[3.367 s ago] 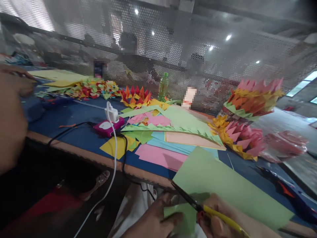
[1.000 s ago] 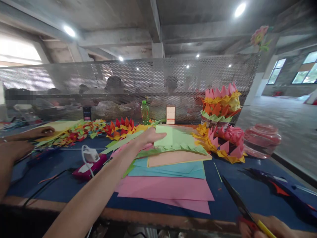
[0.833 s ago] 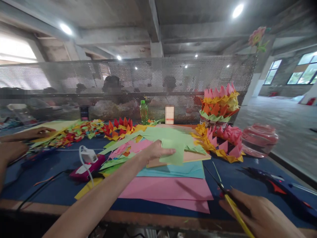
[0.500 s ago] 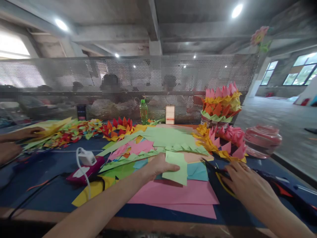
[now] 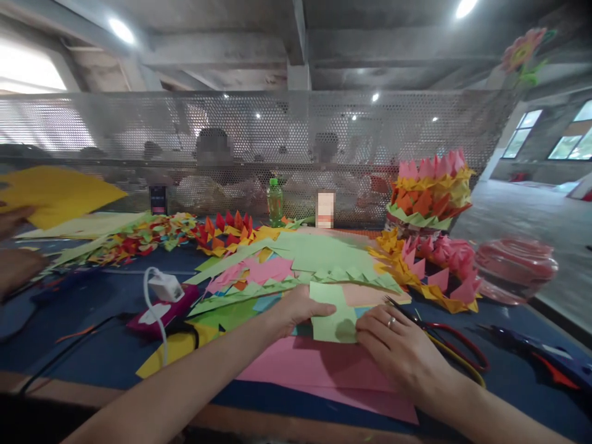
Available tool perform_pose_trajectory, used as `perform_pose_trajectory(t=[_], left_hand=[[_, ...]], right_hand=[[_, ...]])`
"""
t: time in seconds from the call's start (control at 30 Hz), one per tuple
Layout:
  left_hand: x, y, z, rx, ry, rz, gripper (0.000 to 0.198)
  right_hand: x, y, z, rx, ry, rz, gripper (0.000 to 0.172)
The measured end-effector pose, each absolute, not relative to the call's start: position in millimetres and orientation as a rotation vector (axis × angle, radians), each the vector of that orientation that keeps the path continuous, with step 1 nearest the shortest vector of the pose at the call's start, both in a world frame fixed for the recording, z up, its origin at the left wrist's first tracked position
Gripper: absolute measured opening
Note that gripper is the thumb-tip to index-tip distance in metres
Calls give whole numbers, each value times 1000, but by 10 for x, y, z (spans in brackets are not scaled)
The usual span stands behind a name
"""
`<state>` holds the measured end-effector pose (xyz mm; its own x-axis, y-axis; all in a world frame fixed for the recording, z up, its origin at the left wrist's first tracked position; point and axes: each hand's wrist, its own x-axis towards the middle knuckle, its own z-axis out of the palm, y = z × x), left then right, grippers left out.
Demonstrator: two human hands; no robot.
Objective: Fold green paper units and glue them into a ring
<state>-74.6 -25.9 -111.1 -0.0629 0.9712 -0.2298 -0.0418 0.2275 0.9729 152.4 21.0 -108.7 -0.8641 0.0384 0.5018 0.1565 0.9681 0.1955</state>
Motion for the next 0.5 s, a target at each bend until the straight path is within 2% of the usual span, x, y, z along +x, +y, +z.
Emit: perform_pose_trajectory(t=[0.2,0.27,0.37,0.5], left_hand=[[-921,-233,-1065,1202,1557,1011,35],[-938,-258,-958,1323,1661,1028,35],[-891,-386,-766,1497,1832,1137,48],[-673,-769,-719,2155,1861,1020,36]], right_hand=[[1601,148,-1106,-71,-2614,-328,35],[1611,129,-1094,-3,-2592,-320,36],[1619,96,-1070,113,-2574,-297,38],[1634,33,-1066,187,-2655,-209,39]])
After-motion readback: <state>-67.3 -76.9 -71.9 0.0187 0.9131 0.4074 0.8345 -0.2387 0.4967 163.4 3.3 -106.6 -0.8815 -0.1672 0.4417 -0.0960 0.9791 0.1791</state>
